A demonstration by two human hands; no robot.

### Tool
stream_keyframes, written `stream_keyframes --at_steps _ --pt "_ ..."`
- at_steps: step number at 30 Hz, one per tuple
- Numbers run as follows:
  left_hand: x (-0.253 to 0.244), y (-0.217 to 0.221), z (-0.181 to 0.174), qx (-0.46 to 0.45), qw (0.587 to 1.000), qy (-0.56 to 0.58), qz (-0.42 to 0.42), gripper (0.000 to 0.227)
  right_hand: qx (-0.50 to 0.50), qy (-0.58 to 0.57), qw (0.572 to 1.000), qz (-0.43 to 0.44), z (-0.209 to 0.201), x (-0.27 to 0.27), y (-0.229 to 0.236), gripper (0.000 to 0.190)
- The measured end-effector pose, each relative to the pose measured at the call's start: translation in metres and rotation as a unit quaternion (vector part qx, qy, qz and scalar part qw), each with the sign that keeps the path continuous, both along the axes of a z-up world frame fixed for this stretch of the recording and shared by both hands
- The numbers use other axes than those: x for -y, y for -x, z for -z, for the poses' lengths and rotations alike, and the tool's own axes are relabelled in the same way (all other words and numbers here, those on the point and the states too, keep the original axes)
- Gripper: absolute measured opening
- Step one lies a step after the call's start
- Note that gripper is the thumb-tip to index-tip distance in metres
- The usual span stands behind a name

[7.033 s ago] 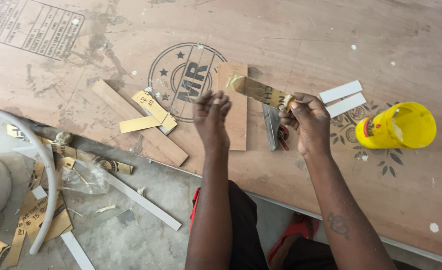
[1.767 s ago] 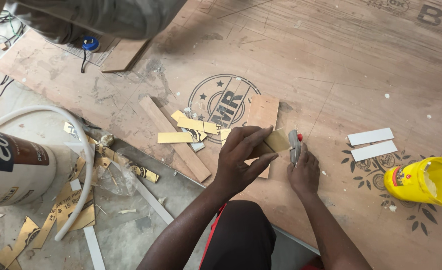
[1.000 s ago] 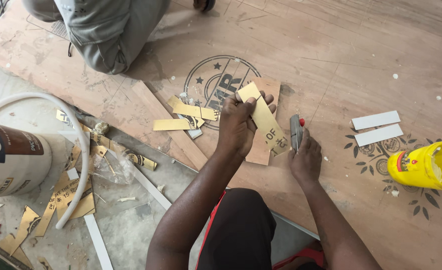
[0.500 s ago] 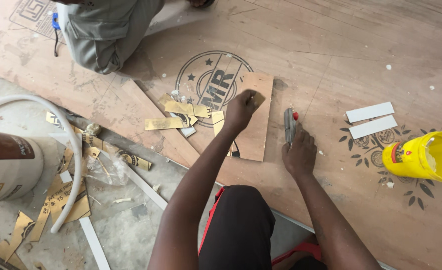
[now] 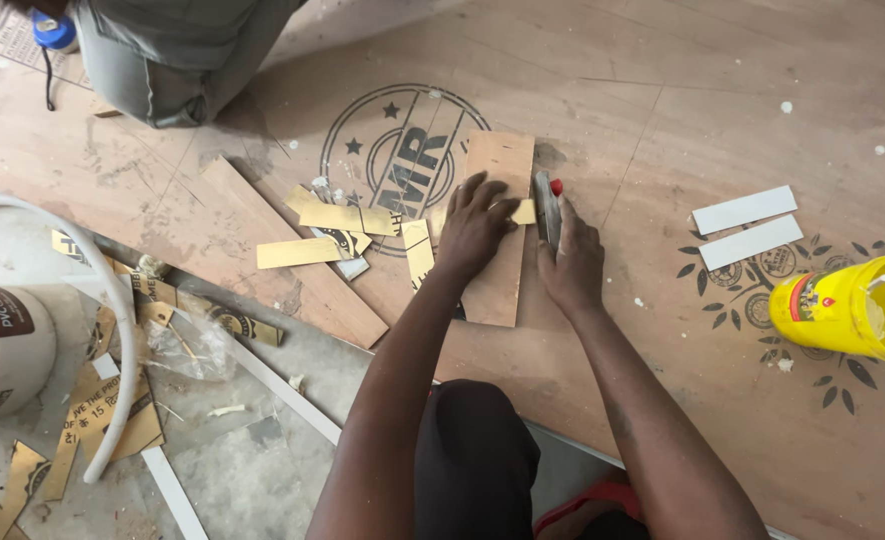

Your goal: The person sands small wooden pieces using a hand plane on a large wooden work surface. They repeatedly smooth the edges and surfaces of the wood, occasionally inspecting the pieces by hand. The person also handles a larger wooden frame structure, fitting the sanded pieces into it.

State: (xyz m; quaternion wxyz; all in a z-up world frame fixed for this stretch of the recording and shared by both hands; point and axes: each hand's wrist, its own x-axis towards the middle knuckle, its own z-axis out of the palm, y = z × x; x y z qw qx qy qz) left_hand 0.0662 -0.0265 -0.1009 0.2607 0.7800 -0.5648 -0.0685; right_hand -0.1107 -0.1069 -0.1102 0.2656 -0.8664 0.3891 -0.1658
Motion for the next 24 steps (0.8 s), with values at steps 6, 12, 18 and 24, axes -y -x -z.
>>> stream_keyframes --at_steps 6,12,18,24 --pt "-0.003 -0.003 -0.019 0.004 1.0 -0.022 0.005 0.033 0.051 -0.068 0.996 -0.009 -0.007 0.005 0.002 0.084" --pt "-0.006 0.003 -0.014 0.039 0.998 0.012 -0.047 0.032 0.027 -0.11 0.994 -0.001 -0.014 0.01 0.0 0.088" --pt "-0.001 0.013 -0.009 0.027 0.997 0.02 -0.073 0.031 0.048 -0.192 0.98 -0.002 -0.02 0.013 -0.003 0.089" --pt "-0.007 0.014 -0.022 0.007 0.997 0.032 -0.073 0.032 0.11 -0.117 0.984 -0.072 -0.017 0.011 -0.001 0.09"
